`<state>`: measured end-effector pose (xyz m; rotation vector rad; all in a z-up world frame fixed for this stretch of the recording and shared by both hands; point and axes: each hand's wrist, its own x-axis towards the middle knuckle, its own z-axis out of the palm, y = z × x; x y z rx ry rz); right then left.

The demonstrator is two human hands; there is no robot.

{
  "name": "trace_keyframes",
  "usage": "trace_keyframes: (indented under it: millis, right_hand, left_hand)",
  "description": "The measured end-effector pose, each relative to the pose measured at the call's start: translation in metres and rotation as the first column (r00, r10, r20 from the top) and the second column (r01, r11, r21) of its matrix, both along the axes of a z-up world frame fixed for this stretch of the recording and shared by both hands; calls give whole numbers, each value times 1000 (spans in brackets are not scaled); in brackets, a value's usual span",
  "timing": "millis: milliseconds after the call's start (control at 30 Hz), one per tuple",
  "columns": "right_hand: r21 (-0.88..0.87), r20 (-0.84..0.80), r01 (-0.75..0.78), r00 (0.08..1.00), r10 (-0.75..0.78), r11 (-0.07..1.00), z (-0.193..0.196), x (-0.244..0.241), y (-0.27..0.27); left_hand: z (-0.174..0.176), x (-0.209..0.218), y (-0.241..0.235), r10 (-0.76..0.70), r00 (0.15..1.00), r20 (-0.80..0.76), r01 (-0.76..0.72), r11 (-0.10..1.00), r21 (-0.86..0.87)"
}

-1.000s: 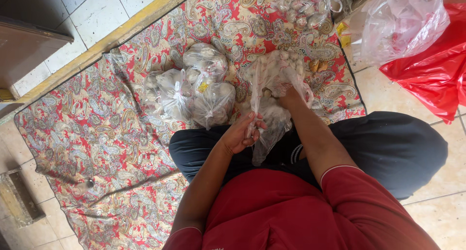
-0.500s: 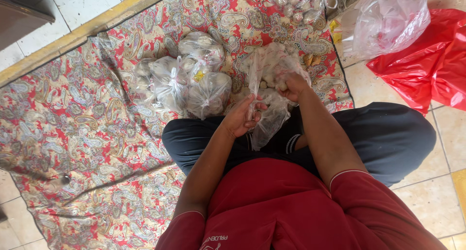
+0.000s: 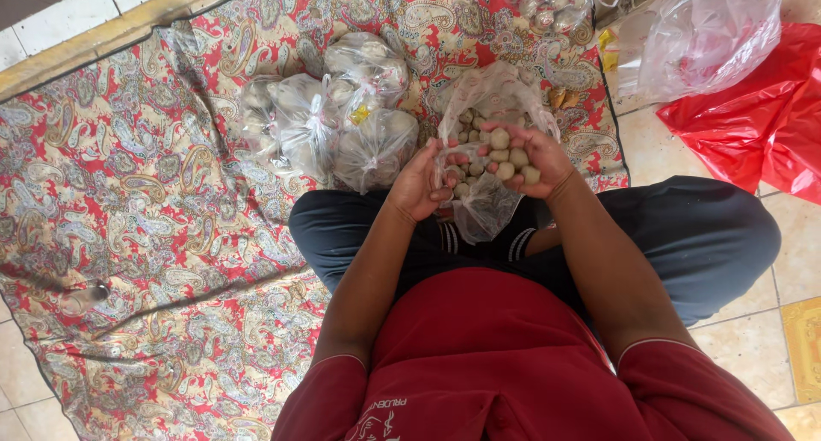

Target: The person sits on a mat and sorts small, round food items from a large plastic bag into smaller clear plastic bags. They repeatedly scoop items by hand, transfer them, and tie the smaller bags shut.

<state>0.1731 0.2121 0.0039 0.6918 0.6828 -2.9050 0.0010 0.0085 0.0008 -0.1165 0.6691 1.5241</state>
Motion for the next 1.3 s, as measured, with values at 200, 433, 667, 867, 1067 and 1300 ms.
trace_keyframes:
  millis: [200,433,667,867,1067,1300]
  right_hand:
    - [-129,190,-148,967,171,981,-21,-1,-39]
    - [5,211,-297,934,289,955,-29,-1,-45]
    - [56,236,-341,918,320,938,-35,-4,-42]
    - [26,207,-331,925,319,943,-42,-4,-41]
    - [53,515,-133,853,87,990,-49,-20,-59]
    - [362,431,-501,837,336,786,-64,-12,-17]
  left_hand:
    - [-2,2,0,50,998,26,-51,998,32]
    - [2,3,-2,43,998,49,-45,998,48]
    - [3,3,-3,25,999,42,-27,998,54]
    - [4,4,-3,1,1000,30,-3,998,63]
    - [3,8,-2,-27,999,38,23,994,109]
    - [-10,7,-9,-65,997,43,61,994,93]
